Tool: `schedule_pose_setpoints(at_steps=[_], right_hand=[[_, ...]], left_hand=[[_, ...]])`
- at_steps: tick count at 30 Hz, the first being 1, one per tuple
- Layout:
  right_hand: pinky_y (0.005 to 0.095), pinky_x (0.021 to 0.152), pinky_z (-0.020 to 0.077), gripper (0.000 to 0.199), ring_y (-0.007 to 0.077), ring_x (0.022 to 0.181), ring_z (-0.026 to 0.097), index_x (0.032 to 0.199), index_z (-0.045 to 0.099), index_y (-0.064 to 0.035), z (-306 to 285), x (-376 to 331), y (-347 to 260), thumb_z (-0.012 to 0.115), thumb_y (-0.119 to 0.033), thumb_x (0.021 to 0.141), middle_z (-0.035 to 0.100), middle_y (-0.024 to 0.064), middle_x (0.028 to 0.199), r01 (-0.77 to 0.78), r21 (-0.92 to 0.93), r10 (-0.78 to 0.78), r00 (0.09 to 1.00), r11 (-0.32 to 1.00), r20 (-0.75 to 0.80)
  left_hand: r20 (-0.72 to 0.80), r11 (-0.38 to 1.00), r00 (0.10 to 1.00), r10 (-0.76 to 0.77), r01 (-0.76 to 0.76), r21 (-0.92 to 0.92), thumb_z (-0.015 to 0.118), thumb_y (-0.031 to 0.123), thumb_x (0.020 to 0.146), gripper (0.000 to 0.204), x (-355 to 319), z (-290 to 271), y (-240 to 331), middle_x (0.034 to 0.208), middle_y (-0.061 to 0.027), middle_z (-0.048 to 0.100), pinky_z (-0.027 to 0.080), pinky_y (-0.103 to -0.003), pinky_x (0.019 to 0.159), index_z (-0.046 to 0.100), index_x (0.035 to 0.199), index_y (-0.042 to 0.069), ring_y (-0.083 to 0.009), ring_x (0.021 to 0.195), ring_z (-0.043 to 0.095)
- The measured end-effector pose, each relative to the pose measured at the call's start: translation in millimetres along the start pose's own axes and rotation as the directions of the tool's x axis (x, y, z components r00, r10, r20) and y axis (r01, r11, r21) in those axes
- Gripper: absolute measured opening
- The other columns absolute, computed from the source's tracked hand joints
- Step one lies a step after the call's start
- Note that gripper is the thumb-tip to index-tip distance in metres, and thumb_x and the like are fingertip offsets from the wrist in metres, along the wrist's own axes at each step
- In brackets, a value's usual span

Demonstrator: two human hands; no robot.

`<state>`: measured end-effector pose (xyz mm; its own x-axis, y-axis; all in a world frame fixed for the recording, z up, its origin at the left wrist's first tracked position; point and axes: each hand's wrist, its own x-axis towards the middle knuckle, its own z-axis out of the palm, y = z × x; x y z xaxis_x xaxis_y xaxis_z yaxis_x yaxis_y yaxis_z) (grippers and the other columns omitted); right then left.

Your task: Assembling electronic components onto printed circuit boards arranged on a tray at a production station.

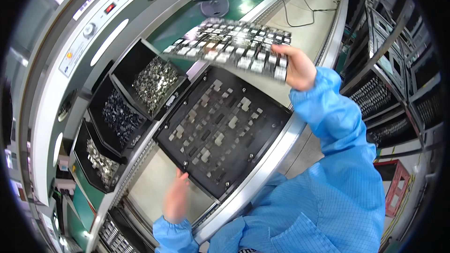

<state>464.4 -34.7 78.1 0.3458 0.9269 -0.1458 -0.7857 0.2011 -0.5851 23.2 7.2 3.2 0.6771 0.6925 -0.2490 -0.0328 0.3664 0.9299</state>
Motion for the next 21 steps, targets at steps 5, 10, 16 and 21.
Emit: schedule_pose_setpoints(at_steps=[5,10,16,21], right_hand=[[0.0390,0.090,0.0490,0.053,0.0242,0.103,0.060,0.126,0.042,0.0032,30,-52,67,0.064,-0.003,0.078,0.059,0.0150,0.116,0.284,-0.393,-0.265,0.959,0.874,0.102],[0.0347,0.091,0.0433,0.062,0.0228,0.104,0.057,0.128,0.040,0.0081,20,-89,114,0.070,-0.017,0.079,0.057,0.0140,0.118,0.558,-0.577,-0.268,0.816,0.597,0.511],[0.0423,0.106,0.0306,0.071,0.0308,0.123,0.044,0.132,0.041,0.0019,14,-86,83,0.065,-0.042,0.082,0.042,0.0171,0.138,0.789,-0.614,0.445,0.553,-0.008,0.704],[0.0468,0.105,0.0310,0.077,0.0346,0.124,0.042,0.136,0.033,0.0038,10,-58,66,0.040,-0.056,0.087,0.040,0.0208,0.137,0.153,-0.592,0.195,0.854,0.791,0.482]], left_hand=[[0.055,0.935,0.993,0.109,-0.121,0.334,0.059,0.029,0.082,0.075,22,36,21,0.152,-0.0170,0.009,-0.003,-0.045,0.111,0.023,0.142,0.001,-0.0320,0.140,-0.005],[0.061,0.764,0.936,0.347,-0.319,0.561,0.061,0.034,0.083,0.088,38,56,6,0.150,-0.0243,-0.003,-0.006,-0.048,0.110,0.007,0.145,0.005,-0.0408,0.138,-0.009],[0.008,0.848,0.925,0.379,-0.344,-0.403,0.055,-0.008,0.082,0.074,16,94,31,0.141,-0.0105,0.032,0.027,-0.037,0.106,0.015,0.144,0.003,-0.0209,0.129,0.034],[0.119,0.860,0.979,0.168,-0.087,-0.503,0.057,-0.003,0.078,0.066,14,65,56,0.131,-0.0111,0.047,0.034,-0.035,0.102,0.029,0.138,0.000,-0.0215,0.120,0.046]])
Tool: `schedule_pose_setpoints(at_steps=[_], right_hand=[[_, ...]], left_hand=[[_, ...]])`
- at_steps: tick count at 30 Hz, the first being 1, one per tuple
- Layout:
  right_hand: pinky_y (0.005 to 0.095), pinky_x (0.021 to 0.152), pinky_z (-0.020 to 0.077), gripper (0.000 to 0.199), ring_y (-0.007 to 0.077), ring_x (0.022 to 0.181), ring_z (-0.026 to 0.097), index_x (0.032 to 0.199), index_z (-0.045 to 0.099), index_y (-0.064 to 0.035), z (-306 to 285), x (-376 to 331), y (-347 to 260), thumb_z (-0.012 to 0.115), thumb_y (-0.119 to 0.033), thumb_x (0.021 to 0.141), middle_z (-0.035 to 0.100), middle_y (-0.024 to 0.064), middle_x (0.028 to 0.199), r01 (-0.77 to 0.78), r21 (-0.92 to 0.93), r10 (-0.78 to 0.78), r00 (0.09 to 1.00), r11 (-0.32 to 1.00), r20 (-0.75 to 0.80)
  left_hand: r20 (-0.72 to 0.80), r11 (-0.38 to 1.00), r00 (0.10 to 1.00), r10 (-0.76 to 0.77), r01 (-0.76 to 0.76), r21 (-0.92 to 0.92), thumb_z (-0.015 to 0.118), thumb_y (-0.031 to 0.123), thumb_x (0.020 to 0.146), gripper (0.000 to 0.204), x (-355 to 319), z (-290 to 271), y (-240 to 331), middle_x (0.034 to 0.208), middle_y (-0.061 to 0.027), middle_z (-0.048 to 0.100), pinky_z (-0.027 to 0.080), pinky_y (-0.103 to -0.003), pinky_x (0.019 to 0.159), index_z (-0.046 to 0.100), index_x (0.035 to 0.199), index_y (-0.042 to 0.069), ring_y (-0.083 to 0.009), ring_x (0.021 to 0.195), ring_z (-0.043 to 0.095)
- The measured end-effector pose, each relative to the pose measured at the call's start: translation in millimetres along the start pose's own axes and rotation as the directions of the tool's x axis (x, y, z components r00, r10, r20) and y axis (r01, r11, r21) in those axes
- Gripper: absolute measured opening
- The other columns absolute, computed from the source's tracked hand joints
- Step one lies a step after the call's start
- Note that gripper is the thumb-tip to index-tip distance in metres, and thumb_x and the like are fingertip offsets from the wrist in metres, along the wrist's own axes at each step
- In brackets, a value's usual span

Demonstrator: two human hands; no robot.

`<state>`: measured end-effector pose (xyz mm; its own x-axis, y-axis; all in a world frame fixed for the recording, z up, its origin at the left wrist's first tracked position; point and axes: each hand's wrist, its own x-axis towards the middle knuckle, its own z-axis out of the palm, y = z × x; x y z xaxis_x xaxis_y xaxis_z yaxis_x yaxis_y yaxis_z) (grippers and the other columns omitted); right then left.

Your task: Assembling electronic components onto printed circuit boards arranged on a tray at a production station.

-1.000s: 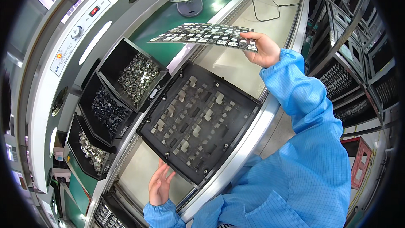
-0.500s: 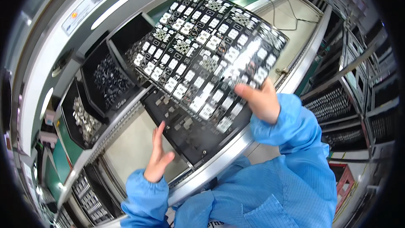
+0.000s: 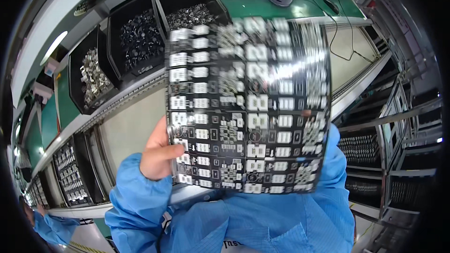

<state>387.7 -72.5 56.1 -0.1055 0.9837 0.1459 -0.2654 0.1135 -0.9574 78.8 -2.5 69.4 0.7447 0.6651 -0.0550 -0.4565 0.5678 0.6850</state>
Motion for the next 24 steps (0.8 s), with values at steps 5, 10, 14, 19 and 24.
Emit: schedule_pose_setpoints(at_steps=[5,10,14,19,24], right_hand=[[0.0448,0.105,0.0335,0.075,0.0324,0.124,0.044,0.138,0.027,0.0064,-32,-1,2,0.034,-0.054,0.094,0.041,0.0214,0.136,-0.110,0.553,0.170,0.984,0.826,-0.058],[0.0348,0.100,0.0411,0.053,0.0258,0.116,0.053,0.136,0.032,0.0078,-31,-5,10,0.051,-0.010,0.089,0.049,0.0199,0.129,-0.090,0.269,0.173,0.937,0.959,-0.303],[0.0361,0.094,0.0470,0.048,0.0251,0.110,0.057,0.135,0.033,0.0072,-22,-6,22,0.046,-0.001,0.090,0.051,0.0192,0.127,0.077,0.130,0.001,0.860,0.989,-0.510],[0.0319,0.095,0.0451,0.046,0.0225,0.111,0.056,0.136,0.033,0.0070,-17,-7,37,0.044,0.000,0.091,0.050,0.0188,0.129,0.100,0.024,-0.074,0.858,0.995,-0.509],[0.0281,0.089,0.0473,0.050,0.0189,0.107,0.057,0.138,0.031,0.0043,-4,-14,43,0.047,-0.004,0.092,0.052,0.0159,0.127,0.046,-0.042,-0.062,0.850,0.998,-0.523]], left_hand=[[-0.113,0.957,0.951,-0.288,0.281,-0.076,0.055,0.003,0.083,0.056,6,-16,3,0.127,-0.0119,0.051,0.041,-0.034,0.098,0.035,0.135,-0.001,-0.0197,0.114,0.052],[-0.048,0.948,0.996,-0.073,0.054,-0.313,0.032,0.040,0.097,0.060,5,-41,4,0.142,-0.0175,0.036,0.029,-0.041,0.107,0.020,0.143,0.004,-0.0278,0.128,0.039],[-0.187,0.990,0.972,0.142,-0.135,0.051,0.034,0.043,0.095,0.066,-4,-53,7,0.148,-0.0212,0.020,0.021,-0.043,0.111,0.010,0.146,0.007,-0.0323,0.135,0.027],[-0.250,0.959,0.946,0.208,-0.147,0.244,0.039,0.038,0.094,0.067,-22,-68,1,0.149,-0.0200,0.017,0.020,-0.044,0.110,0.011,0.146,0.007,-0.0313,0.137,0.022],[-0.236,0.890,0.937,0.258,-0.136,0.435,0.045,0.035,0.089,0.068,-22,-62,-7,0.148,-0.0181,0.024,0.024,-0.044,0.108,0.019,0.145,0.006,-0.0313,0.134,0.029]])
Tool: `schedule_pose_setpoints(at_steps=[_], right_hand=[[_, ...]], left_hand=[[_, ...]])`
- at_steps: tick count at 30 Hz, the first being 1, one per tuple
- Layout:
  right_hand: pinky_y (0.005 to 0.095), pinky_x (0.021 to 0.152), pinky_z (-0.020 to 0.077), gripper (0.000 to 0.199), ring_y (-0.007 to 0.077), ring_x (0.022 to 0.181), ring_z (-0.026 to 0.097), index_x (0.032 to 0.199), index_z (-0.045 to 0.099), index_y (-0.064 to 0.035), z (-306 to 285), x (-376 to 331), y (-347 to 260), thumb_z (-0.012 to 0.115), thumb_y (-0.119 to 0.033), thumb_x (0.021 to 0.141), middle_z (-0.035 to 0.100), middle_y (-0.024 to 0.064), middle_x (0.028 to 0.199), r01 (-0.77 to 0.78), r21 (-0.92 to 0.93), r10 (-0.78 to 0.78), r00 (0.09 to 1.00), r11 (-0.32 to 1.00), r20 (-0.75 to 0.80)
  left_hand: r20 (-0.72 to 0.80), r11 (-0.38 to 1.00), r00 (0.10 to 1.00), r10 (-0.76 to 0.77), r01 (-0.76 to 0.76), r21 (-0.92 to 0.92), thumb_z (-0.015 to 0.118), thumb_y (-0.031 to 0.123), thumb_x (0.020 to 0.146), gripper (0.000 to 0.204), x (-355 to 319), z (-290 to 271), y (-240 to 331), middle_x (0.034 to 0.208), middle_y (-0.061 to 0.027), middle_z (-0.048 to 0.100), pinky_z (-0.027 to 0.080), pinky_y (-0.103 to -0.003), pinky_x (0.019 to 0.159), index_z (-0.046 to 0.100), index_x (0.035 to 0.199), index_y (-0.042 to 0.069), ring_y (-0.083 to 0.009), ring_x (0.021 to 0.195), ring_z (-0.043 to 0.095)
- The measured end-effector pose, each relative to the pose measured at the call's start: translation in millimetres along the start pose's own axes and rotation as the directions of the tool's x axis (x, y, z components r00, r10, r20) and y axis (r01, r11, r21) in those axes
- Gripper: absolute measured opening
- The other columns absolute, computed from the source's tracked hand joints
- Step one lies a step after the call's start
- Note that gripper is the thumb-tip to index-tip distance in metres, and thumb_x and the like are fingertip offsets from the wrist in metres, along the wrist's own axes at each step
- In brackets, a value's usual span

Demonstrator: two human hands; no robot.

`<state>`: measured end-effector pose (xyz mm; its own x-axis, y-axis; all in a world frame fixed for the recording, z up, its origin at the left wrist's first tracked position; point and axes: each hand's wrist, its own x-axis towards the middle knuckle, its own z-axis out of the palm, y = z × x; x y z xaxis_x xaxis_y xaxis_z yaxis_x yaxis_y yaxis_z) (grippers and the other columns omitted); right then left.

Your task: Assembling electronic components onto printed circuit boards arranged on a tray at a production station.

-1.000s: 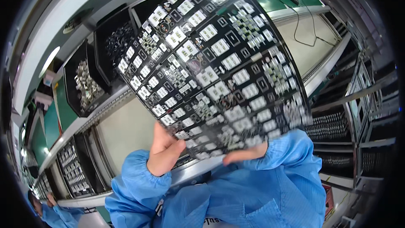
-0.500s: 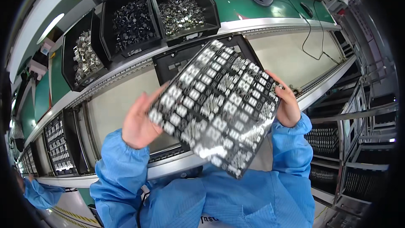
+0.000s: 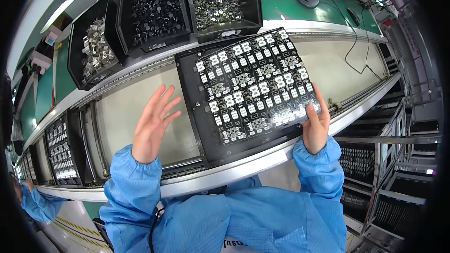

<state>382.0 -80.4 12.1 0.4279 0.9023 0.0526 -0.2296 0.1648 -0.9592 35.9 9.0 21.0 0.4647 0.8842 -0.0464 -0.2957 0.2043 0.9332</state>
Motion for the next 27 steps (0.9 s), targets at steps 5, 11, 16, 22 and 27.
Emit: schedule_pose_setpoints(at_steps=[5,11,16,22,27], right_hand=[[0.0270,0.093,0.0422,0.051,0.0175,0.109,0.055,0.137,0.035,0.0033,8,-7,-10,0.051,-0.003,0.090,0.052,0.0144,0.127,0.039,-0.283,-0.045,0.999,0.958,-0.014],[0.0259,0.096,0.0334,0.045,0.0167,0.111,0.047,0.128,0.048,0.0036,-8,0,-9,0.056,-0.002,0.084,0.052,0.0089,0.117,0.144,-0.745,-0.076,0.989,0.652,0.125],[0.0374,0.099,0.0300,0.046,0.0310,0.113,0.042,0.121,0.057,-0.0037,-7,2,-20,0.062,-0.006,0.075,0.044,0.0152,0.127,0.352,-0.930,-0.121,0.933,0.107,0.340],[0.0509,0.109,0.0171,0.064,0.0372,0.130,0.033,0.126,0.051,-0.0022,9,11,-29,0.069,-0.034,0.074,0.044,0.0166,0.135,0.672,-0.680,0.205,0.651,0.292,0.731],[0.0539,0.108,0.0212,0.066,0.0354,0.127,0.039,0.122,0.054,-0.0062,33,2,-17,0.076,-0.034,0.065,0.048,0.0134,0.130,0.706,-0.666,0.240,0.622,0.239,0.745]], left_hand=[[0.251,0.744,0.958,0.140,-0.269,0.612,0.052,0.009,0.083,0.054,-2,17,-3,0.145,-0.0176,0.031,0.026,-0.045,0.108,0.039,0.135,0.000,-0.0309,0.133,0.032],[0.486,0.226,0.874,0.001,-0.473,0.851,0.067,0.019,0.075,0.058,-6,37,-17,0.143,-0.0139,0.035,0.026,-0.048,0.108,0.048,0.127,0.001,-0.0322,0.133,0.032],[0.496,0.145,0.868,0.001,-0.491,0.859,0.069,0.024,0.073,0.059,-8,45,-18,0.136,-0.0168,0.043,0.027,-0.046,0.108,0.050,0.122,-0.004,-0.0275,0.128,0.039],[0.492,0.105,0.871,-0.013,-0.488,0.867,0.072,0.030,0.069,0.064,-10,50,-18,0.131,-0.0203,0.047,0.026,-0.047,0.108,0.053,0.116,-0.008,-0.0291,0.126,0.041],[0.458,0.081,0.888,-0.039,-0.454,0.887,0.075,0.035,0.065,0.070,-12,54,-17,0.130,-0.0224,0.047,0.026,-0.047,0.108,0.054,0.114,-0.011,-0.0300,0.125,0.043]])
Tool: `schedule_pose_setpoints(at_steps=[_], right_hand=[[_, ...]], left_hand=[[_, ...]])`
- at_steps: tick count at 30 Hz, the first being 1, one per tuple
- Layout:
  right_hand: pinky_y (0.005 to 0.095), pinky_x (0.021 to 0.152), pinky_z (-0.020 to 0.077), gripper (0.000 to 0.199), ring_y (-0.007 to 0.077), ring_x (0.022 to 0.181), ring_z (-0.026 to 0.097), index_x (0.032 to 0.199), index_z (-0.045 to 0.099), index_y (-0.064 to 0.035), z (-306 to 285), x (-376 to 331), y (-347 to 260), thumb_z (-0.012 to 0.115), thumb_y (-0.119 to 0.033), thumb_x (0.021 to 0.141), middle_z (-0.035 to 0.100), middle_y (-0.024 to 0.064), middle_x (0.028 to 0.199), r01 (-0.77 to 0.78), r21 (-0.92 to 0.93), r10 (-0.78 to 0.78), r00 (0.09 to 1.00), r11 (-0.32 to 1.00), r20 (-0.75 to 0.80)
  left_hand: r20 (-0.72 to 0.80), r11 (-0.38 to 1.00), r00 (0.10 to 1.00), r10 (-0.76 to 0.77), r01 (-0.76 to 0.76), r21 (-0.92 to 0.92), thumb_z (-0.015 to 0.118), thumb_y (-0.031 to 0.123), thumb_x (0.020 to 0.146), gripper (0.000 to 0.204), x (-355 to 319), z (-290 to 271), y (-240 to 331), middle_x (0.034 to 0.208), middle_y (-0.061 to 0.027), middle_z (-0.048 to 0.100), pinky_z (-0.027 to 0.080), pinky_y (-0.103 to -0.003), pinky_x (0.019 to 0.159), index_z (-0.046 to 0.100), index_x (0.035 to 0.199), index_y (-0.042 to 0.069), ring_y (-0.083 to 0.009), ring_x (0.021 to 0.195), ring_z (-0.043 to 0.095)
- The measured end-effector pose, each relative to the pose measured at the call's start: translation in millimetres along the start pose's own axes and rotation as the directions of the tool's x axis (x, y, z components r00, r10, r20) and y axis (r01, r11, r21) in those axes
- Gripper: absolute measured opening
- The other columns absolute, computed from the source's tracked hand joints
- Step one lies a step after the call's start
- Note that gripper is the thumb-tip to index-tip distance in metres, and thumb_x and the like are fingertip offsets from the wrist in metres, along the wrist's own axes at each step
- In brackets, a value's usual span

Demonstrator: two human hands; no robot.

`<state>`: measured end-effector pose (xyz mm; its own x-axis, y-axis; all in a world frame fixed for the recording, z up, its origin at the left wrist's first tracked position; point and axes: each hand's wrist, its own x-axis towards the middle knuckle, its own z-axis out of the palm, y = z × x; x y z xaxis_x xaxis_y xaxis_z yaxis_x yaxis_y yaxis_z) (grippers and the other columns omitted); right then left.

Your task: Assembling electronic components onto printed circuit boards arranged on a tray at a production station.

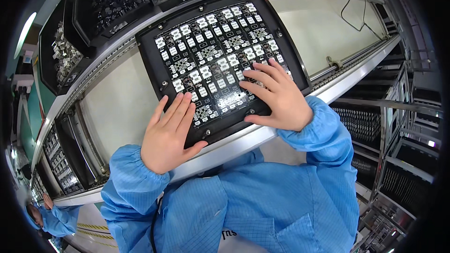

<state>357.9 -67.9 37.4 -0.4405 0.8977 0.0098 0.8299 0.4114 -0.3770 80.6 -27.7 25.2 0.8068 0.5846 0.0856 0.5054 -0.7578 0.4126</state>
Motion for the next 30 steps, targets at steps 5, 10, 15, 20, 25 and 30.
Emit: schedule_pose_setpoints(at_steps=[5,10,15,20,25,30], right_hand=[[0.0518,0.106,0.0289,0.044,0.0333,0.119,0.047,0.109,0.057,-0.0059,17,5,-12,0.068,-0.014,0.067,0.055,0.0118,0.118,-0.119,-0.043,0.110,0.978,0.992,-0.178],[0.0472,0.108,0.0246,0.049,0.0337,0.121,0.047,0.118,0.052,-0.0003,-17,-5,15,0.066,-0.016,0.074,0.053,0.0173,0.124,-0.079,0.338,0.132,0.981,0.938,-0.139],[0.0545,0.110,0.0154,0.066,0.0317,0.125,0.043,0.124,0.051,-0.0009,-49,-35,62,0.077,-0.027,0.069,0.054,0.0124,0.126,-0.113,0.193,0.124,0.991,0.975,-0.048],[0.0557,0.110,0.0143,0.064,0.0289,0.119,0.049,0.120,0.055,-0.0056,-32,-31,66,0.078,-0.030,0.067,0.057,0.0095,0.121,-0.080,0.065,0.080,0.997,0.995,-0.001],[0.0567,0.109,0.0148,0.065,0.0272,0.114,0.054,0.114,0.060,-0.0066,-34,-33,88,0.077,-0.042,0.062,0.060,0.0078,0.116,0.012,0.080,-0.016,0.999,0.997,0.045],[0.0523,0.107,0.0248,0.044,0.0254,0.101,0.061,0.095,0.068,-0.0092,-39,-22,92,0.079,-0.035,0.061,0.065,0.0059,0.104,0.117,0.041,-0.118,0.993,0.992,0.022]], left_hand=[[0.020,1.000,1.000,-0.010,0.010,0.001,0.077,0.033,0.065,0.068,2,-2,1,0.131,-0.0213,0.047,0.030,-0.048,0.105,0.055,0.115,-0.008,-0.0310,0.124,0.045],[0.024,0.996,1.000,0.019,-0.021,0.089,0.076,0.032,0.063,0.064,5,-5,-1,0.123,-0.0211,0.053,0.035,-0.043,0.103,0.057,0.110,-0.008,-0.0294,0.117,0.051],[-0.019,0.978,0.994,0.105,-0.100,0.183,0.072,0.032,0.065,0.053,14,3,-13,0.112,-0.0191,0.061,0.042,-0.037,0.096,0.061,0.100,-0.006,-0.0273,0.105,0.059],[-0.026,0.969,0.988,0.154,-0.146,0.199,0.072,0.033,0.064,0.045,26,-10,-14,0.096,-0.0135,0.066,0.046,-0.035,0.089,0.064,0.094,-0.001,-0.0245,0.089,0.062],[-0.216,0.979,0.955,0.202,-0.198,0.043,0.072,0.020,0.070,0.030,56,-30,-46,0.089,-0.0073,0.064,0.046,-0.037,0.083,0.066,0.096,0.004,-0.0266,0.088,0.059],[-0.405,0.982,0.908,-0.105,0.160,0.104,0.069,0.012,0.075,0.037,70,-25,-90,0.108,-0.0110,0.056,0.040,-0.039,0.088,0.060,0.110,0.003,-0.0286,0.103,0.050]])
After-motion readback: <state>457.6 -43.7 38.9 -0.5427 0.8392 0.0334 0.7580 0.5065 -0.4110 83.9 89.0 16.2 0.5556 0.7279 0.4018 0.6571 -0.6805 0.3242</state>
